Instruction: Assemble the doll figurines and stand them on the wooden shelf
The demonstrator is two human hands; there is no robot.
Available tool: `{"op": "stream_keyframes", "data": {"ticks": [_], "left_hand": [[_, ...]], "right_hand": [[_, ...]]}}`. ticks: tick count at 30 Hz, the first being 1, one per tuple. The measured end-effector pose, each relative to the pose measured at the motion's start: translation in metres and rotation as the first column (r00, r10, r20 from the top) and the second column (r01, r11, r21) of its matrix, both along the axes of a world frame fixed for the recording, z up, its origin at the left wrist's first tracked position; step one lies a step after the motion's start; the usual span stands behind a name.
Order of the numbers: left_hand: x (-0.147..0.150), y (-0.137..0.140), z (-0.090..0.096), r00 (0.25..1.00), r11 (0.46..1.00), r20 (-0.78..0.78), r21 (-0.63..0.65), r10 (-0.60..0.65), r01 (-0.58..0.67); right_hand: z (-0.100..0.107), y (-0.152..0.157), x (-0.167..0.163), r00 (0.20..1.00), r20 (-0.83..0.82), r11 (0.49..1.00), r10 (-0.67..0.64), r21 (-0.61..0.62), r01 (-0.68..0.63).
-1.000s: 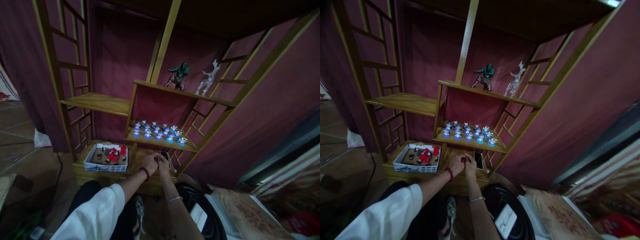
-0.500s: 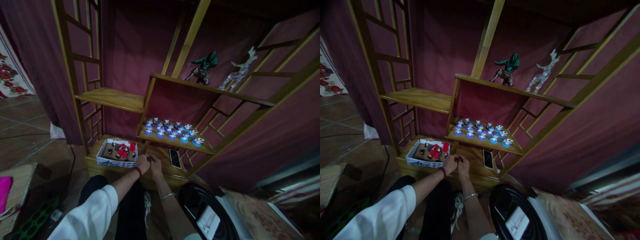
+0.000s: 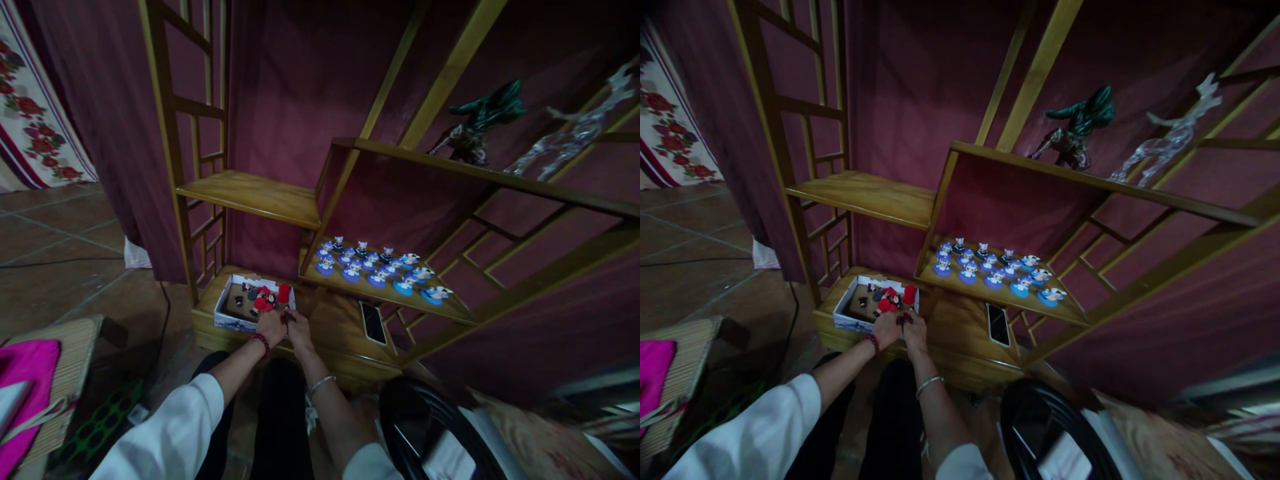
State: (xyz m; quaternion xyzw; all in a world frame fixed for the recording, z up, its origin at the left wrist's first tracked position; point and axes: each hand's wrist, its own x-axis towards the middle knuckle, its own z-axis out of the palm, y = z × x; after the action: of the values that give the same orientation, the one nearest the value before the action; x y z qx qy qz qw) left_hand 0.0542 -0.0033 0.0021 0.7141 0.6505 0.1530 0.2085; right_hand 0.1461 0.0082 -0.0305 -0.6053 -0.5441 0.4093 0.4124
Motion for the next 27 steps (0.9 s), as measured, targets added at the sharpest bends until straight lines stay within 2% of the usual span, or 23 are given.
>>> {"op": "stream_keyframes", "data": {"ticks": [4, 8, 12, 19, 27], "left_hand": [[-0.022, -0.001, -0.004, 0.998, 0.999, -0.049, -0.005, -0.049, 0.048], [-0.042, -0.002, -0.006, 0.99, 0.995, -0.107, -0.026, -0.096, 0.093], [-0.057, -0.001, -0.009, 0.982, 0.994, -0.159, -0.056, -0.104, 0.096], [-0.078, 0.005, -0.018, 0.968, 0.987, -0.234, -0.15, -0.094, 0.059], [-0.097, 0.036, -0.019, 0.969, 0.936, -0.234, -0.351, -0.079, -0.009]], "right_hand": [[-0.005, 0.007, -0.015, 0.985, 0.164, 0.999, 0.05, -0.01, -0.049], [-0.003, 0.013, -0.027, 0.931, 0.355, 0.997, 0.08, -0.019, -0.078], [0.002, 0.019, -0.035, 0.817, 0.553, 0.987, 0.162, -0.093, -0.132], [-0.007, 0.035, -0.038, 0.703, 0.656, 0.962, 0.274, -0.201, -0.187], [-0.019, 0.054, -0.031, 0.604, 0.692, 0.919, 0.394, -0.316, -0.237]]}}
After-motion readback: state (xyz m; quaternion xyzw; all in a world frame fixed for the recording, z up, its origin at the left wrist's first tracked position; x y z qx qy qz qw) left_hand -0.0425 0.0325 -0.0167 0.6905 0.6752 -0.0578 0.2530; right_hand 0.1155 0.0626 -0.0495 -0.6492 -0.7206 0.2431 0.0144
